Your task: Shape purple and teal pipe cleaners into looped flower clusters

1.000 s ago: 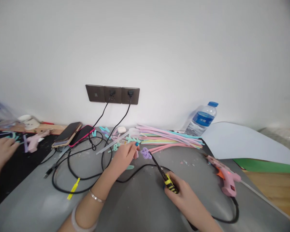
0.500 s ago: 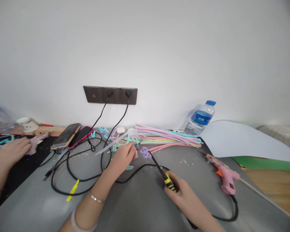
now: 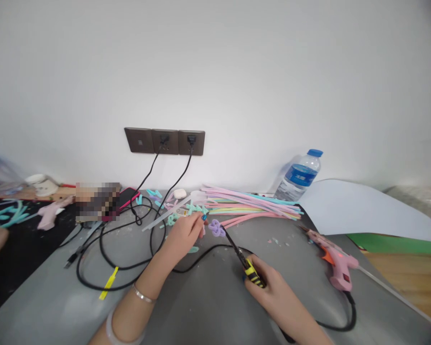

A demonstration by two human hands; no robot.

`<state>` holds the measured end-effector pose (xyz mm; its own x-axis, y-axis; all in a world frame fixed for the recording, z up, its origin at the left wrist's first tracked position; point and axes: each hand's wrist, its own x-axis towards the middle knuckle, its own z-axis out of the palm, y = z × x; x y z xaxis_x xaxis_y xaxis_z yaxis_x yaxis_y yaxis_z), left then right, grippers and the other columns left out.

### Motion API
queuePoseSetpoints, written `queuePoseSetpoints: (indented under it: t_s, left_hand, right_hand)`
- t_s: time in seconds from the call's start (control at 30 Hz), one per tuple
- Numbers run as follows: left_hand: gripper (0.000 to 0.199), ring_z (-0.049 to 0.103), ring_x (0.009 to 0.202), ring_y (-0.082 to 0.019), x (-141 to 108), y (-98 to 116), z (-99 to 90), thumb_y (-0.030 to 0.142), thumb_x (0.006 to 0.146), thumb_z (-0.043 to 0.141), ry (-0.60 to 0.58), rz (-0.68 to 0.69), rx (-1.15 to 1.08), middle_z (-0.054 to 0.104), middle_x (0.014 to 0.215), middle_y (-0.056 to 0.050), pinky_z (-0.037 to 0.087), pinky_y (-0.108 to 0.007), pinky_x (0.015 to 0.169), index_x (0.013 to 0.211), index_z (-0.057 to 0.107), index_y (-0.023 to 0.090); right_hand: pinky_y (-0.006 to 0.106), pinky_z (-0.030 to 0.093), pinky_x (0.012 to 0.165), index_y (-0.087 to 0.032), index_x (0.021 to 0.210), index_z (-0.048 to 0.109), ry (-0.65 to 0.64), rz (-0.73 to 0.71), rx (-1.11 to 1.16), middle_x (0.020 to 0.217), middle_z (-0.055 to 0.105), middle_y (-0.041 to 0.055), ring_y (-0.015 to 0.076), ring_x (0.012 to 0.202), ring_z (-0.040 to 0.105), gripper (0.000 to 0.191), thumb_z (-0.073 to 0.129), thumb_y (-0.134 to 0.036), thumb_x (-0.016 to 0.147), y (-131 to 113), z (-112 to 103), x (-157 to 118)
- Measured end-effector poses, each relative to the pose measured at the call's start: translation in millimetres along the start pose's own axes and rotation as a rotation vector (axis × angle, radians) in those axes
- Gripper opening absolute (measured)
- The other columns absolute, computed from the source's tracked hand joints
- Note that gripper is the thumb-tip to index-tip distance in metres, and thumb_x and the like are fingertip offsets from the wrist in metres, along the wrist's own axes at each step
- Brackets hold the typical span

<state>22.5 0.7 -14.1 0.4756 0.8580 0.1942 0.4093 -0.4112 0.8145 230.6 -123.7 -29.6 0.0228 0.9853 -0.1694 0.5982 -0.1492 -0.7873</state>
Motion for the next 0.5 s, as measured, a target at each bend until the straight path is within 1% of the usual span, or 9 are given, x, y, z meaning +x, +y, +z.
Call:
queuePoseSetpoints:
  t_s: [0.2, 0.3, 0.37, 0.4, 0.43, 0.5]
  left_hand:
    - [0.034, 0.059, 0.061, -0.016, -1, 0, 0.4, 0.029, 0.097, 0.033, -0.003, 0.007, 0.017, 0.060, 0.061, 0.000, 0.042, -0.026, 0.063, 0.071, 0.052, 0.020]
    - [0.029, 0.058, 0.059, -0.016, 1, -3, -2.0, 0.029, 0.096, 0.032, 0.025, 0.006, 0.043, 0.059, 0.061, 0.001, 0.042, -0.026, 0.061, 0.084, 0.056, 0.020]
    - [0.021, 0.059, 0.062, -0.017, 2, 2, -7.7, 0.026, 0.094, 0.036, 0.112, 0.039, 0.112, 0.062, 0.068, 0.000, 0.043, -0.027, 0.061, 0.095, 0.056, 0.020]
    - [0.019, 0.060, 0.067, -0.018, 2, 8, -11.9, 0.023, 0.092, 0.039, 0.181, 0.081, 0.164, 0.064, 0.074, -0.001, 0.044, -0.028, 0.063, 0.100, 0.056, 0.020]
    - [0.019, 0.061, 0.071, -0.018, 0, 17, -16.9, 0.019, 0.090, 0.041, 0.248, 0.151, 0.214, 0.065, 0.081, -0.003, 0.046, -0.029, 0.065, 0.102, 0.056, 0.021]
    - [0.027, 0.062, 0.083, -0.020, -15, 40, -28.1, 0.011, 0.086, 0.042, 0.371, 0.384, 0.267, 0.065, 0.093, -0.005, 0.049, -0.033, 0.075, 0.104, 0.058, 0.024]
  right_hand:
    - [0.025, 0.033, 0.060, -0.022, 0.073, 0.043, 0.003, -0.002, 0.009, 0.067, 0.043, -0.0036, 0.0153, 0.065, 0.041, 0.007, 0.044, -0.026, 0.068, -1, 0, 1]
    - [0.025, 0.033, 0.061, -0.021, 0.074, 0.044, -0.004, -0.001, 0.006, 0.067, 0.045, -0.0031, 0.0159, 0.066, 0.042, 0.008, 0.044, -0.027, 0.068, 0, -1, 1]
    - [0.026, 0.035, 0.061, -0.021, 0.075, 0.046, 0.006, -0.006, -0.002, 0.068, 0.047, -0.0027, 0.0164, 0.066, 0.044, 0.009, 0.044, -0.028, 0.068, 1, -1, 1]
    - [0.026, 0.035, 0.062, -0.021, 0.075, 0.048, 0.016, -0.011, 0.000, 0.068, 0.048, -0.0024, 0.0165, 0.067, 0.044, 0.010, 0.045, -0.028, 0.068, 1, -1, 1]
    - [0.026, 0.036, 0.062, -0.021, 0.075, 0.049, 0.029, -0.015, 0.005, 0.068, 0.050, -0.0022, 0.0167, 0.067, 0.045, 0.010, 0.045, -0.028, 0.068, 2, -1, 1]
    - [0.025, 0.037, 0.061, -0.020, 0.074, 0.052, 0.053, -0.024, 0.024, 0.067, 0.053, -0.0020, 0.0168, 0.066, 0.047, 0.010, 0.048, -0.028, 0.068, 1, -1, 2]
